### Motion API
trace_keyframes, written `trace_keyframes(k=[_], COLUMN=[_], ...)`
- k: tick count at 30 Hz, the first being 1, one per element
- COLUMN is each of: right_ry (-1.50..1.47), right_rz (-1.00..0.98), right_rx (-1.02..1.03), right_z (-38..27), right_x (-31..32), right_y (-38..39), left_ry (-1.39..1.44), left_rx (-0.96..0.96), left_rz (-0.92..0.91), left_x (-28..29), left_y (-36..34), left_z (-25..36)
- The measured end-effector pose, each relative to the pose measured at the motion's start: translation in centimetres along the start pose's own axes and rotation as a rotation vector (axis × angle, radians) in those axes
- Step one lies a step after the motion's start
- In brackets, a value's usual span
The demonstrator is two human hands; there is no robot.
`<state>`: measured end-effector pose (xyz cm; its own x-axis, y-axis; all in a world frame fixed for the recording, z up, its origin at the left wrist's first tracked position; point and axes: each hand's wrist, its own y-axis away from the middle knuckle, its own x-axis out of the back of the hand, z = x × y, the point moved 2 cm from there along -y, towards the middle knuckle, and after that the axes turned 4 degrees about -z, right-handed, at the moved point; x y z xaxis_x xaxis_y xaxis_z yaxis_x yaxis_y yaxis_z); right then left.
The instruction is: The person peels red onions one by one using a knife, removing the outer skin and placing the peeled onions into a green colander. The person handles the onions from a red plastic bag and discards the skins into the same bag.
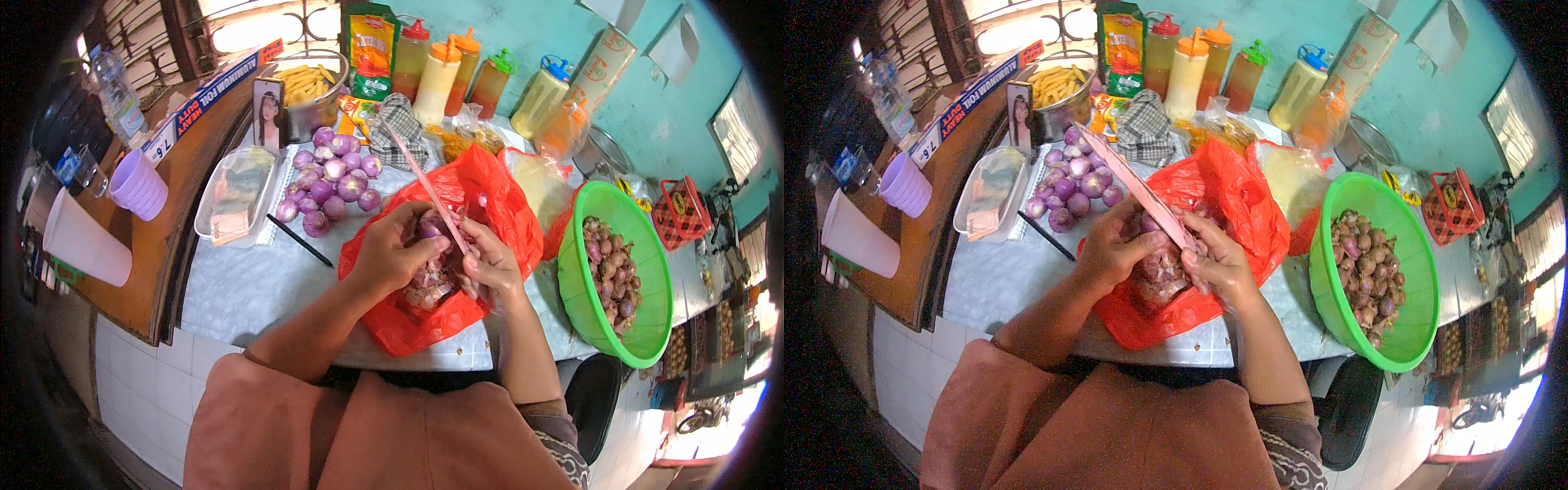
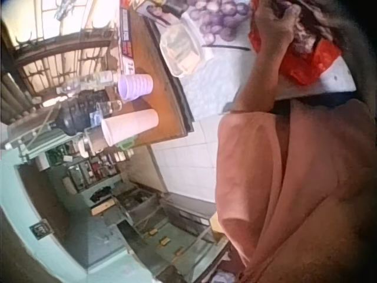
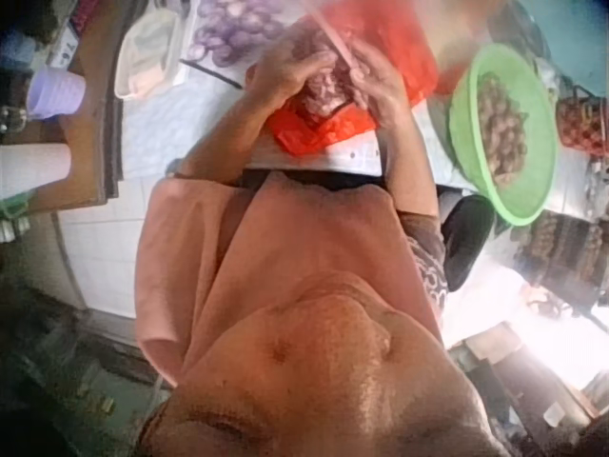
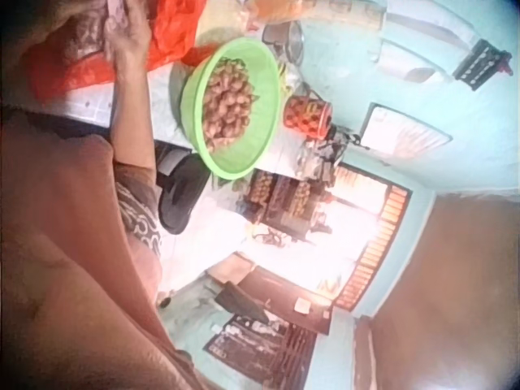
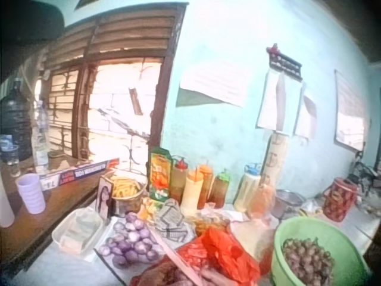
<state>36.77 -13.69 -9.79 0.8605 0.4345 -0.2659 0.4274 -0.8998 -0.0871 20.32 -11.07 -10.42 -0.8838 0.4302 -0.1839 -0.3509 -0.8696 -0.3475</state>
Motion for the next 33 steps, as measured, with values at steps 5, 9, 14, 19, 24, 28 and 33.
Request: trace_keyframes(k=[5, 9, 14, 19, 24, 28, 33], right_ry=[-0.179, -0.164, 0.740, 0.763, 0.804, 0.719, 0.354], right_rz=[0.119, 0.155, 0.325, 0.347, 0.469, 0.464, 0.552], right_rx=[0.049, 0.054, 0.458, 0.121, 0.036, 0.138, 0.202], right_z=[-0.5, -0.7, 3.4, 1.8, 1.2, 1.9, 3.6], right_x=[0.1, 1.3, 4.2, 1.8, 1.3, -0.2, 1.2], right_y=[-0.2, 0.3, -1.8, -1.3, 1.2, 1.8, 2.7], left_ry=[-0.119, 0.185, 0.155, 0.192, 0.240, 0.200, 0.029], left_rx=[0.001, 0.206, 0.211, 0.226, 0.271, 0.234, 0.126], left_rz=[-0.073, -0.060, -0.071, 0.056, -0.054, -0.104, -0.237], left_x=[-1.6, -2.0, -1.7, -1.4, -0.7, -0.7, -1.1], left_y=[0.9, 0.9, -0.5, 0.3, -0.6, 0.1, -0.9], left_z=[0.2, 1.0, -0.1, 1.5, 0.4, 0.6, 0.6])
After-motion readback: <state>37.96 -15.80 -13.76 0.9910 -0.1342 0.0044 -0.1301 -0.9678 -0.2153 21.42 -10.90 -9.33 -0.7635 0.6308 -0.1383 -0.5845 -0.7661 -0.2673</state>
